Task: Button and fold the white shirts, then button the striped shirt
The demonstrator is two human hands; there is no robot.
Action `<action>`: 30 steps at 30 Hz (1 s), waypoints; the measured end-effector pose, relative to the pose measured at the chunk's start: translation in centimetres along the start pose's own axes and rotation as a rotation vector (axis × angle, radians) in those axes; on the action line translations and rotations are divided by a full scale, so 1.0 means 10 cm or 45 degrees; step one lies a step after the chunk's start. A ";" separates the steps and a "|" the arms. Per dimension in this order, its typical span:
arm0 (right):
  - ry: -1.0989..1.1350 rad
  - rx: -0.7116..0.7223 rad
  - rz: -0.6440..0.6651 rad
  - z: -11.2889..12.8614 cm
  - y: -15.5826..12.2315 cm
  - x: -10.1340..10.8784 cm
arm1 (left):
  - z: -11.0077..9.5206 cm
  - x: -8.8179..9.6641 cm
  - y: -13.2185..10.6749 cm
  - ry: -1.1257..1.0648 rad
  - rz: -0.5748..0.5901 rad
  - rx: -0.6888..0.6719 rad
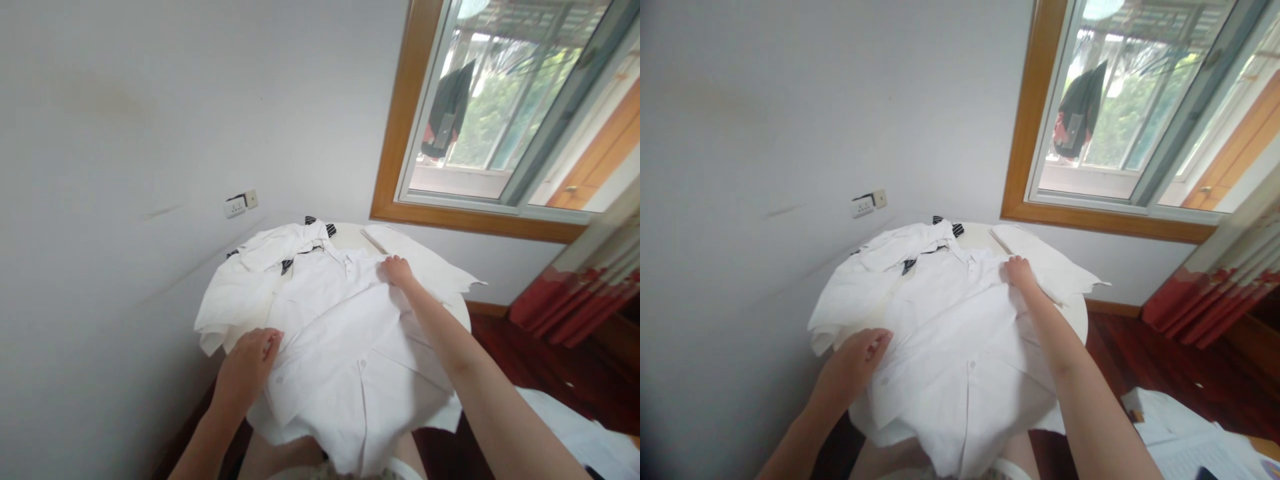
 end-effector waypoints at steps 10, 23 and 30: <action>-0.068 -0.005 -0.040 -0.21 0.08 0.11 | -0.18 -0.14 -0.08 0.188 0.137 -0.028; -0.052 -0.240 -0.211 -0.33 0.08 0.13 | -0.21 -0.12 -0.13 0.066 0.048 -0.103; -0.014 -0.310 -0.270 -0.26 0.01 0.11 | -0.05 -0.04 -0.07 0.213 0.195 0.180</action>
Point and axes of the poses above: each hand's wrist, its own y-axis towards the middle knuckle, its own x-axis out of the back of the hand, z = x × y, the point moved 10 cm from there along y, towards the middle knuckle, and after that the axes turned 9 degrees about x, right-handed, at the moved point
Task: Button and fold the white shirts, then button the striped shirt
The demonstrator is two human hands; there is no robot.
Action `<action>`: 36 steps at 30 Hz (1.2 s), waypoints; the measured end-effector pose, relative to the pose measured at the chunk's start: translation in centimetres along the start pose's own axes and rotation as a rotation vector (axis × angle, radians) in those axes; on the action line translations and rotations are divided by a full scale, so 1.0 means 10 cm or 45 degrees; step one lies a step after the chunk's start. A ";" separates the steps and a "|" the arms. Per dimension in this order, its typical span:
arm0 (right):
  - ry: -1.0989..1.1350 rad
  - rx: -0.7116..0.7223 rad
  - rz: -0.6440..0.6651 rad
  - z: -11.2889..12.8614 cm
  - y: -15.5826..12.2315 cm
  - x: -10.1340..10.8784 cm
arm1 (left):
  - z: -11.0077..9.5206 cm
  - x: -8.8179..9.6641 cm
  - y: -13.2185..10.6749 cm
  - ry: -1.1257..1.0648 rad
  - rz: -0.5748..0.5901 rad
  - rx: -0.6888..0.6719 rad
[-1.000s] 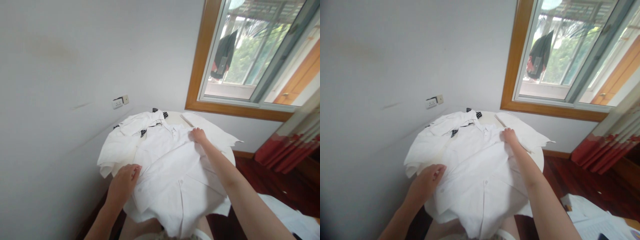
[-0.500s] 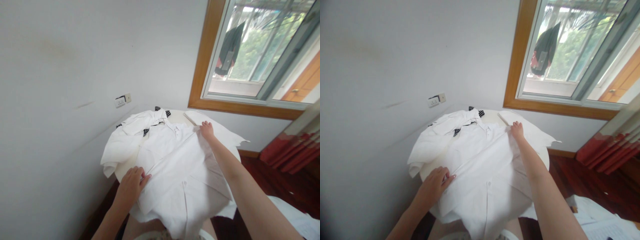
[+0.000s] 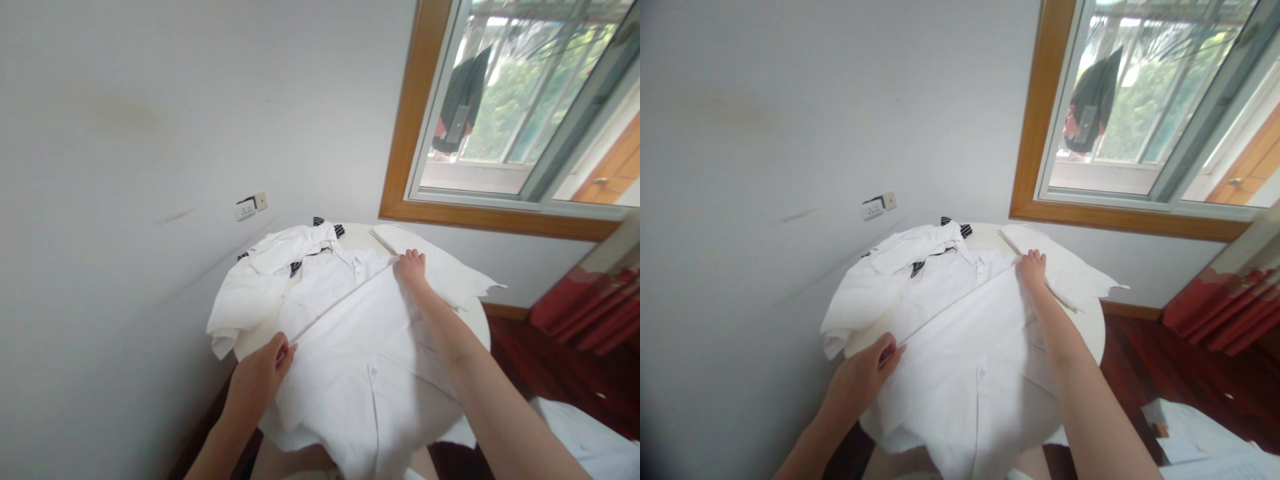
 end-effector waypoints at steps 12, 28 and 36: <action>0.189 0.146 -0.119 -0.08 -0.03 0.19 | 0.12 -0.17 0.06 0.105 0.052 0.047; 0.186 0.252 0.229 0.12 -0.58 -0.63 | 0.10 -0.16 0.08 0.087 0.070 -0.001; 0.096 0.258 0.130 0.24 -0.42 -0.45 | 0.09 -0.16 0.09 0.060 0.083 -0.018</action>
Point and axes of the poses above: each hand's wrist, its own y-axis towards the middle knuckle, its own x-axis out of the back of the hand, z = x × y, the point moved 10 cm from there along y, towards the middle knuckle, and after that the axes turned 9 degrees about x, right-handed, at the moved point
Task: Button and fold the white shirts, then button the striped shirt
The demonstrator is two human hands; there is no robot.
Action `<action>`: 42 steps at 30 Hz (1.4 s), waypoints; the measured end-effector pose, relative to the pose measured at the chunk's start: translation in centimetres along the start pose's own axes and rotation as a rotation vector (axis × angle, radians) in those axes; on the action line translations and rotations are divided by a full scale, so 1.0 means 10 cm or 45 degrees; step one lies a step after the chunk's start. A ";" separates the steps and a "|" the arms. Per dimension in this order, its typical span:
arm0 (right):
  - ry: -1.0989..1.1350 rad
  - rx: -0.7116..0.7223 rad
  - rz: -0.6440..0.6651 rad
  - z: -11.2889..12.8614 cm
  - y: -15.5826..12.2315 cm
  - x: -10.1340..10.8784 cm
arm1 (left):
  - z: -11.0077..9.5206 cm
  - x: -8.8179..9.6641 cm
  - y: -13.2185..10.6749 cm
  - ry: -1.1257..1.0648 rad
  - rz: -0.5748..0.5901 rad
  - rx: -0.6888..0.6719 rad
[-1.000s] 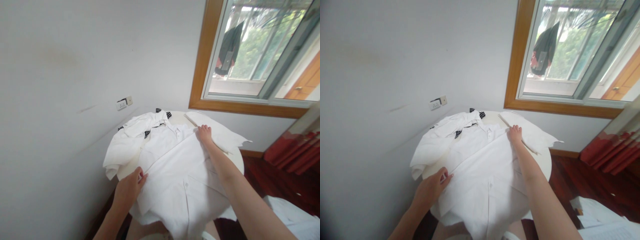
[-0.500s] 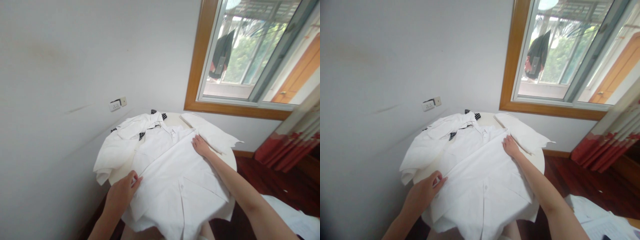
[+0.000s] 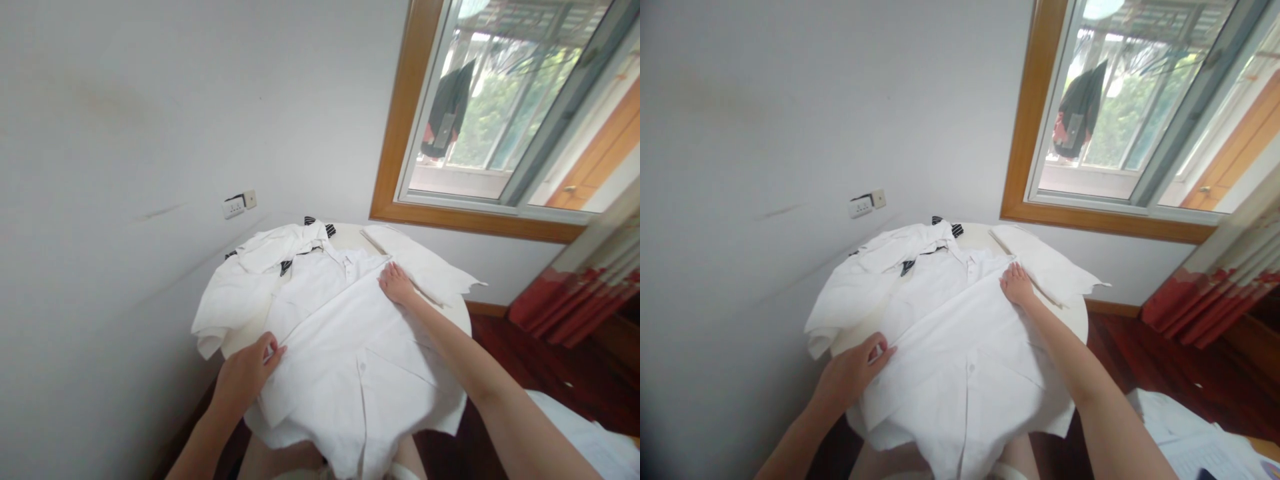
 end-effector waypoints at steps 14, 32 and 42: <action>0.184 -0.121 0.165 -0.16 0.30 -0.37 | 0.05 -0.07 0.01 0.022 0.051 0.053; 0.109 -0.034 -0.090 0.15 -0.23 0.26 | 0.03 -0.05 0.01 0.052 0.007 0.017; 0.184 -0.091 0.000 0.17 -0.51 0.07 | 0.05 -0.02 0.03 -0.023 0.011 0.000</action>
Point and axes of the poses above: each hand's wrist, its own y-axis towards the middle knuckle, its own x-axis out of the back of the hand, z = x × y, the point moved 10 cm from there along y, towards the middle knuckle, and after that the axes turned 9 degrees about x, right-handed, at the moved point
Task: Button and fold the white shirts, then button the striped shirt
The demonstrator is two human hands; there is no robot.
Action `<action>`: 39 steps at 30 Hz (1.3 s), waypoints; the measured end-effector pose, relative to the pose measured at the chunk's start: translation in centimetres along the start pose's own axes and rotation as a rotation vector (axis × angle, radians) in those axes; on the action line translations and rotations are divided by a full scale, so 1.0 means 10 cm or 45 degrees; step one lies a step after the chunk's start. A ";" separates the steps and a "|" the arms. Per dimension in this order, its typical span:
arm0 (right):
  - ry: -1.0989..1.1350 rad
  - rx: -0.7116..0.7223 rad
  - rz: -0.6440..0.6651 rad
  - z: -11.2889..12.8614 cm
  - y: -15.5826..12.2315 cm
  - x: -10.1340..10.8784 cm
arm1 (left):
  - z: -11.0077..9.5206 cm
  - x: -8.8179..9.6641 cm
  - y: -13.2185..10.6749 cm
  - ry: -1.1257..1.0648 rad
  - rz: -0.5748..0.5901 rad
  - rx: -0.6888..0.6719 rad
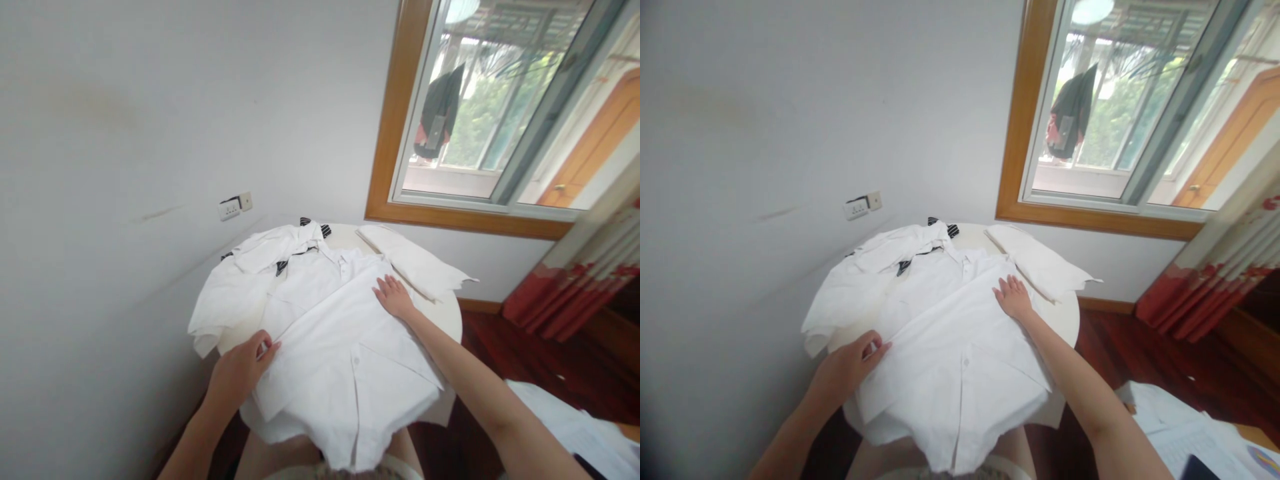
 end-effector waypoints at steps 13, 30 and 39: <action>0.001 -0.008 -0.028 0.04 -0.04 0.12 | 0.12 0.13 -0.16 0.075 -0.058 0.150; 0.019 0.185 -0.036 0.31 0.10 0.32 | -0.97 -0.11 -0.37 -0.082 -0.042 -0.890; 0.088 0.153 0.214 0.33 0.43 0.04 | -1.00 -0.14 -0.32 -0.054 0.097 -0.878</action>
Point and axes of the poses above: each hand's wrist, its own y-axis towards the middle knuckle, its own x-axis out of the back of the hand, z = x × y, the point moved 10 cm from there along y, towards the middle knuckle, and after that the axes turned 9 degrees about x, right-handed, at the moved point
